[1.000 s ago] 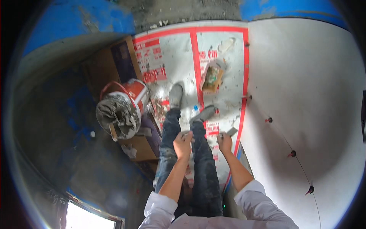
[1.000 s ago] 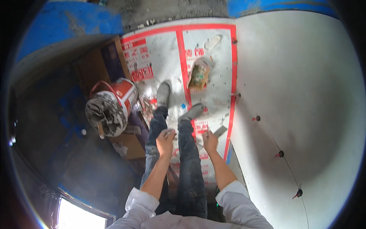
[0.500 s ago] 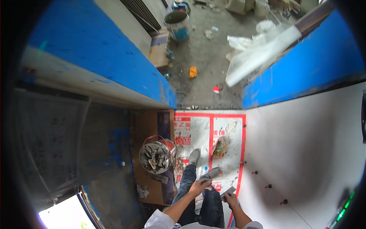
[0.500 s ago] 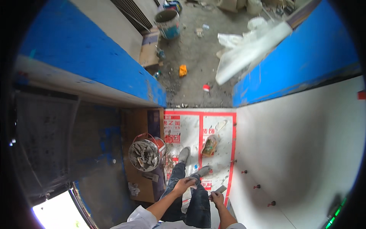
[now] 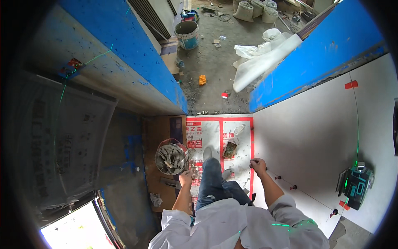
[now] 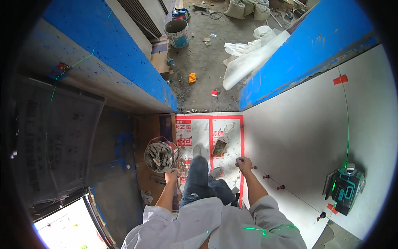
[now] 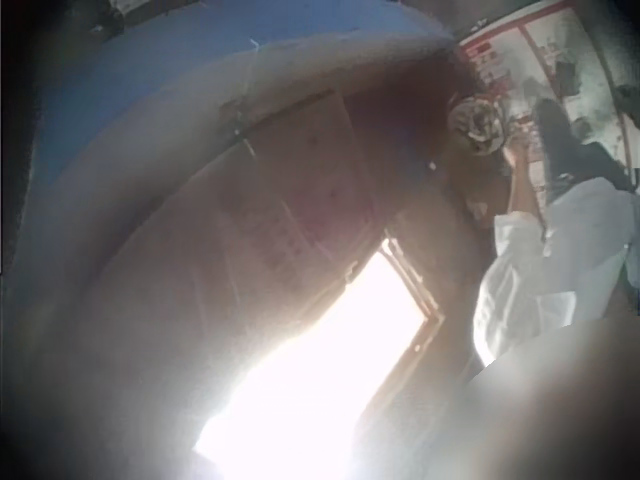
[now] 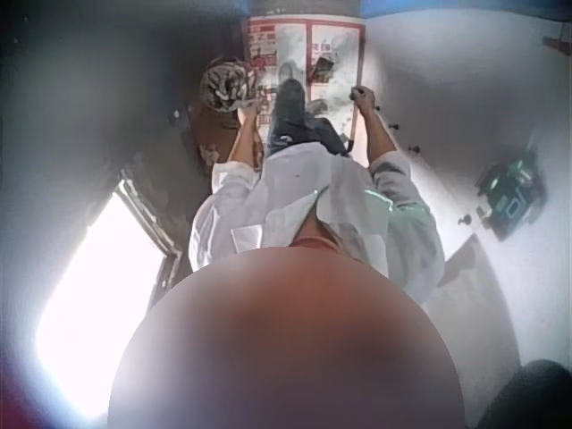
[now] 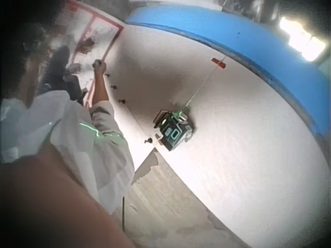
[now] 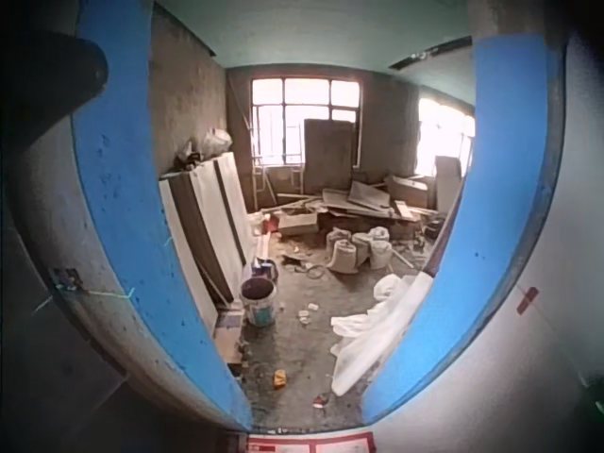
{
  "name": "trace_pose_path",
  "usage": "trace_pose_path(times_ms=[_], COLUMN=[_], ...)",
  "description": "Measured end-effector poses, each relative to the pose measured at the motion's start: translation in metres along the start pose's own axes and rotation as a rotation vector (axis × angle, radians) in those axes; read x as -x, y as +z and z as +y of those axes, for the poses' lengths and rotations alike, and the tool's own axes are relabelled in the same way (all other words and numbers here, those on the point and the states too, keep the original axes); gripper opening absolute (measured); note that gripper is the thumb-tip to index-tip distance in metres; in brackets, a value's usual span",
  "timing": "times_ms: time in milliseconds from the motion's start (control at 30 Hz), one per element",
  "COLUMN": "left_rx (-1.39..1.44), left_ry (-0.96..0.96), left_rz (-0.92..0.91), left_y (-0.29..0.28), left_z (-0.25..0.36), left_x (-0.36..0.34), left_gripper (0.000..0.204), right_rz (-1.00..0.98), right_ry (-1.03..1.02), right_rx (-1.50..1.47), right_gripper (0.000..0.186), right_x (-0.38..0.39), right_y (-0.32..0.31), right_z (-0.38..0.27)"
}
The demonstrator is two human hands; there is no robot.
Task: The recorder is applying tiles to a wall, using a laser level and tile spacers.
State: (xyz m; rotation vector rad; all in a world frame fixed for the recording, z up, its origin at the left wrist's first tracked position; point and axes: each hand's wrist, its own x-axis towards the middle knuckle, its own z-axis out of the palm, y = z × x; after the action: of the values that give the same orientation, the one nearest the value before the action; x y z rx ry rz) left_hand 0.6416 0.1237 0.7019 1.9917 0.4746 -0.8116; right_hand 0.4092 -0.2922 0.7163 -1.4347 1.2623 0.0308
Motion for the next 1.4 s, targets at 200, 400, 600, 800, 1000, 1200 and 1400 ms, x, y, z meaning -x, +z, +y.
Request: trace_pose_path(times_ms=[200, 400, 600, 800, 1000, 1200, 1400], left_rx=[-0.122, -0.408, -0.254, -0.004, -0.147, -0.182, -0.707], left_ry=[-0.098, -0.135, 0.092, -0.021, 0.150, 0.000, 0.361], left_rz=[0.013, 0.195, -0.191, -0.123, -0.321, -0.229, 0.203], left_y=[0.046, 0.093, 0.139, 0.210, 0.336, 0.431, 0.502], left_z=[0.051, 0.139, 0.342, 0.530, 0.669, 0.685, 0.678], left_x=[-0.028, -0.150, -0.264, -0.411, -0.633, -0.953, -1.243], left_gripper=[0.030, 0.036, 0.027, 0.022, 0.028, 0.036, 0.069], right_rz=[0.072, -0.066, 0.034, 0.012, -0.159, -0.240, -0.435], right_ry=[0.085, 0.191, 0.252, 0.192, 0.338, 0.171, 0.425], right_rx=[0.562, 0.314, -0.131, -0.072, 0.199, 0.239, 0.708], right_gripper=[0.038, 0.048, 0.030, 0.029, 0.032, 0.030, 0.038], right_x=[-0.040, -0.130, -0.304, -0.501, -0.757, -0.938, -0.979], right_y=[-0.007, 0.055, 0.029, 0.049, 0.106, 0.167, 0.117], right_z=[0.029, -0.095, -0.259, -0.414, -0.419, -0.524, -0.480])
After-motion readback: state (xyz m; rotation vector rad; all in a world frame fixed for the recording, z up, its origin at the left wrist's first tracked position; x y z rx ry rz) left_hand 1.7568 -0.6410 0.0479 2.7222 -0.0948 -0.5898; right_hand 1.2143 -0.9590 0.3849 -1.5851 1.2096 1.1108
